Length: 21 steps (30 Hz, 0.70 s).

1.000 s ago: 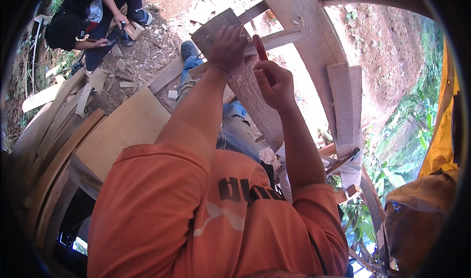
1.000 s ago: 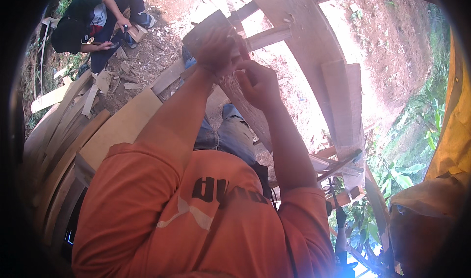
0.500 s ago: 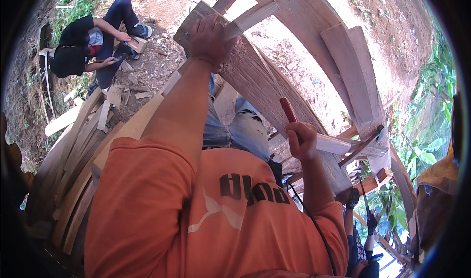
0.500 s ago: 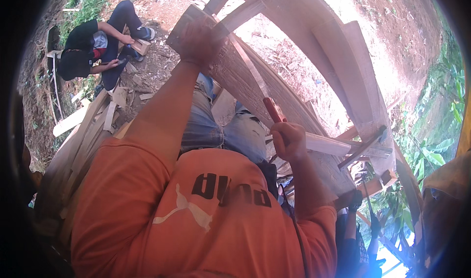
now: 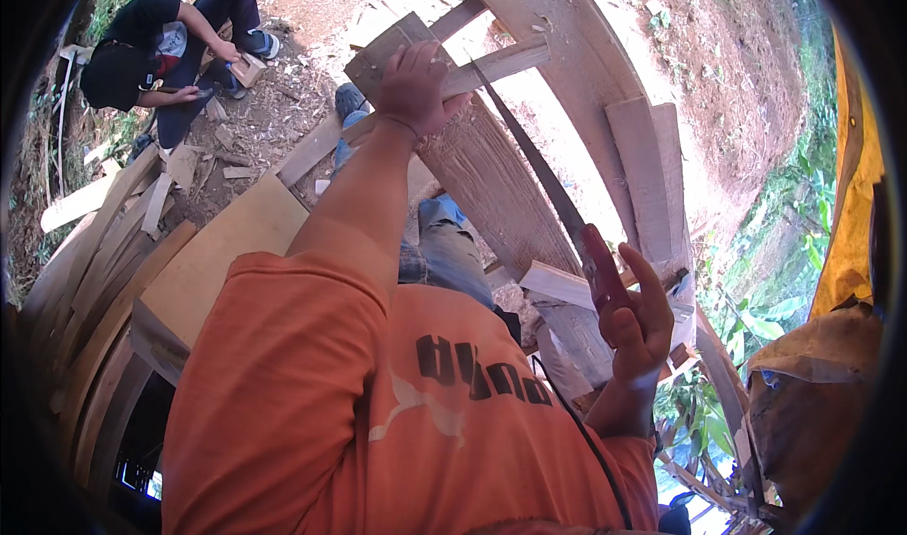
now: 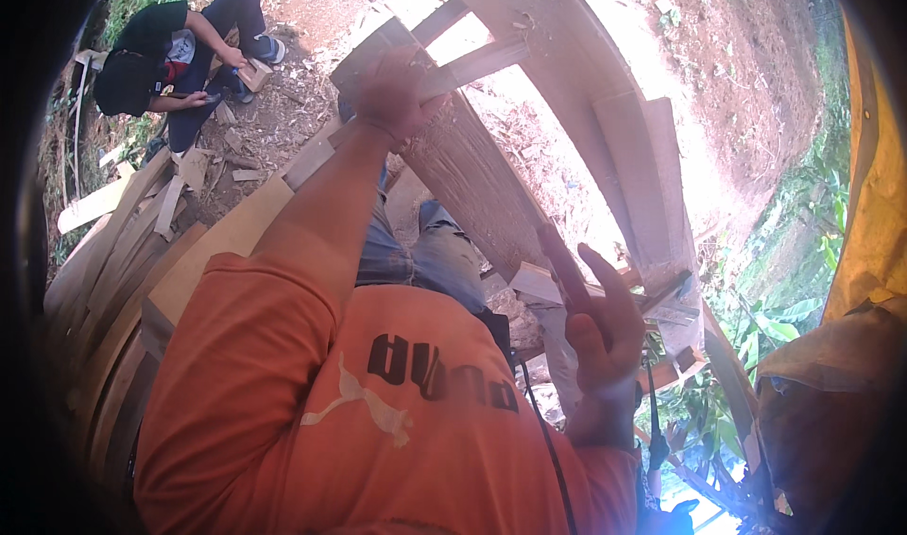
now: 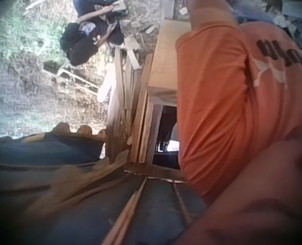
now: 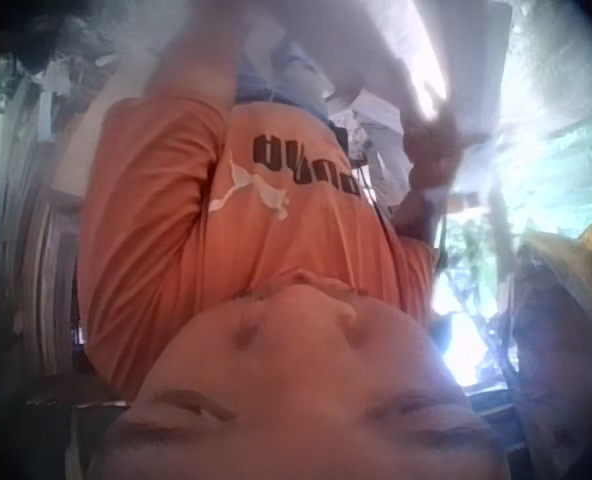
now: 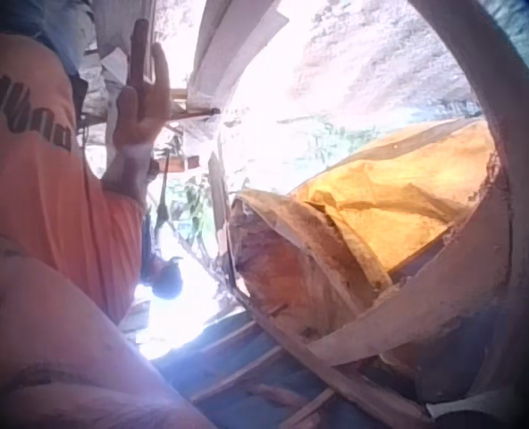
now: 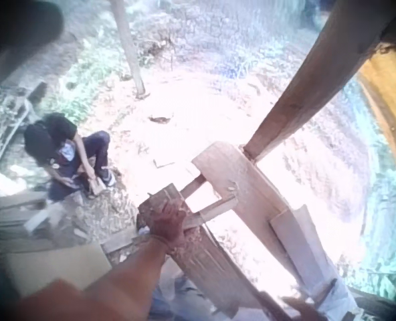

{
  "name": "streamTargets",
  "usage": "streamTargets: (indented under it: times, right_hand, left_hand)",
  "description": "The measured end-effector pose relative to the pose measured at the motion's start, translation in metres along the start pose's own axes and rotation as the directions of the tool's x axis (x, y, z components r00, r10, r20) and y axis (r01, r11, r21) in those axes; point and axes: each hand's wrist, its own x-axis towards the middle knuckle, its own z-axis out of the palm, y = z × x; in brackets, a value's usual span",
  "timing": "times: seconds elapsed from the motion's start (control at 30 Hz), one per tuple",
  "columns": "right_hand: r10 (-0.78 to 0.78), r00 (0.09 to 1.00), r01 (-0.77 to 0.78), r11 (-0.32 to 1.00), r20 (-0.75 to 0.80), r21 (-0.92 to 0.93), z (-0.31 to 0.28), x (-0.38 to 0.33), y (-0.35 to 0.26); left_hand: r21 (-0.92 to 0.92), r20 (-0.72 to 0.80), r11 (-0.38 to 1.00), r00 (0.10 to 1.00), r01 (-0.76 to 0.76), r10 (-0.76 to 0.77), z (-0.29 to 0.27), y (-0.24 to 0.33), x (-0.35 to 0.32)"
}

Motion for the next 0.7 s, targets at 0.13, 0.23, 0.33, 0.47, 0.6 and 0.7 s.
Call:
streamTargets:
  times: [0.13,0.23,0.33,0.47,0.6,0.7]
  right_hand:
    - [0.164,0.986,-0.167,0.975,-0.036,-0.146,0.0,-0.002,-0.023]
    - [0.102,0.995,-0.085,0.919,0.024,-0.385,0.026,0.005,-0.047]
    - [0.167,0.981,-0.108,0.894,0.099,-0.435,0.018,0.02,-0.057]
    - [-0.056,0.975,0.177,0.785,0.216,-0.594,-0.02,-0.006,0.008]
    - [0.074,0.996,-0.047,0.889,0.04,-0.456,-0.025,-0.04,0.061]
    - [0.114,0.993,-0.111,0.988,0.025,-0.107,0.01,-0.028,0.063]
  left_hand:
    - [-0.058,0.029,0.997,0.998,0.052,-0.05,-0.001,0.0,-0.004]
    - [-0.065,0.03,0.993,0.995,0.094,-0.092,-0.011,0.004,-0.002]
    - [-0.074,0.056,0.991,0.992,0.115,-0.111,-0.013,0.007,0.0]
    - [-0.127,0.069,0.987,0.993,0.103,-0.094,-0.004,0.001,-0.002]
    - [-0.132,0.079,0.985,0.992,0.106,-0.096,-0.005,0.001,-0.002]
    - [-0.105,0.083,0.99,0.993,0.093,-0.085,-0.003,-0.001,-0.001]
